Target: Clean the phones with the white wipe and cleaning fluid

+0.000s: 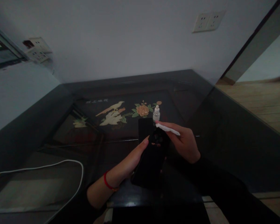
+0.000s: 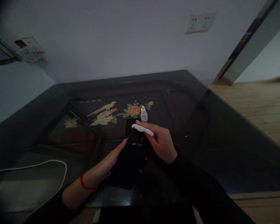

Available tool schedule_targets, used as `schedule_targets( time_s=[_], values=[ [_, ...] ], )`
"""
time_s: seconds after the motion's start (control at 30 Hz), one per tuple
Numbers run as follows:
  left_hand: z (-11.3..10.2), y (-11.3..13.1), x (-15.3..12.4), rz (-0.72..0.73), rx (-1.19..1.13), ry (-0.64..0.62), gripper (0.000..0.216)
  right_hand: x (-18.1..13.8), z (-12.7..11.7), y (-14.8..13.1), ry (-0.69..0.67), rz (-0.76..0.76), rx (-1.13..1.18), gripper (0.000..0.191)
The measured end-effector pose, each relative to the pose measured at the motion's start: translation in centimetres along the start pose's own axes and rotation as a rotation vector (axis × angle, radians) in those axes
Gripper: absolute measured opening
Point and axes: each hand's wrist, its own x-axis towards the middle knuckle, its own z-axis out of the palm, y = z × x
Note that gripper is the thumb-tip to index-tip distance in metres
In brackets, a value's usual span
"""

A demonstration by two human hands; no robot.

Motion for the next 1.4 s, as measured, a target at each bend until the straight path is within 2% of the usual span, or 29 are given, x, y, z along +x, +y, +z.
schedule_targets(
  time_s=[0.07, 0.13, 0.3, 0.37, 0.5, 0.67, 0.8, 0.93, 1.07, 1.3, 1.4],
  values=[
    [0.2, 0.4, -0.2, -0.022, -0.014, 0.009, 0.065, -0.2, 0.1, -0.1, -0.059, -0.013, 0.040, 0.033],
    [0.2, 0.8, -0.3, -0.067, -0.041, 0.019, 0.065, -0.3, 0.0, 0.0, -0.063, -0.009, 0.052, 0.035],
    [-0.5, 1.8, -0.2, -0.164, -0.195, 0.037, 0.067, -0.4, -0.1, 0.7, 0.065, 0.026, 0.024, 0.034],
    [-0.6, 2.1, -0.1, -0.151, -0.237, 0.085, 0.066, -0.5, -0.1, 0.9, 0.108, -0.070, -0.024, 0.037],
    [-0.4, 1.9, 0.0, -0.170, -0.227, 0.131, 0.067, -0.5, 0.0, 1.1, 0.056, -0.349, -0.180, 0.044],
    [-0.1, 0.8, -0.2, -0.271, -0.200, 0.037, 0.071, -0.4, 0.1, 1.1, 0.135, -0.430, -0.334, 0.046],
    [0.0, 0.7, -0.3, -0.307, -0.245, 0.044, 0.069, -0.2, 0.3, 1.2, -0.005, -0.546, -0.398, 0.042],
    [-0.6, 0.8, -0.1, -0.314, -0.282, -0.001, 0.075, 0.0, 0.4, 1.7, -0.148, -0.541, -0.362, 0.035],
    [-0.9, 0.7, 0.1, -0.280, -0.280, -0.026, 0.074, 0.1, 0.3, 2.0, -0.180, -0.526, -0.352, 0.036],
    [0.2, 2.1, -0.1, -0.145, -0.267, 0.188, 0.067, 0.0, -0.2, 2.3, -0.155, -0.418, -0.317, 0.035],
    [0.5, 2.3, -0.1, -0.115, -0.251, 0.221, 0.066, 0.0, -0.5, 2.0, -0.144, -0.368, -0.245, 0.040]
  ],
)
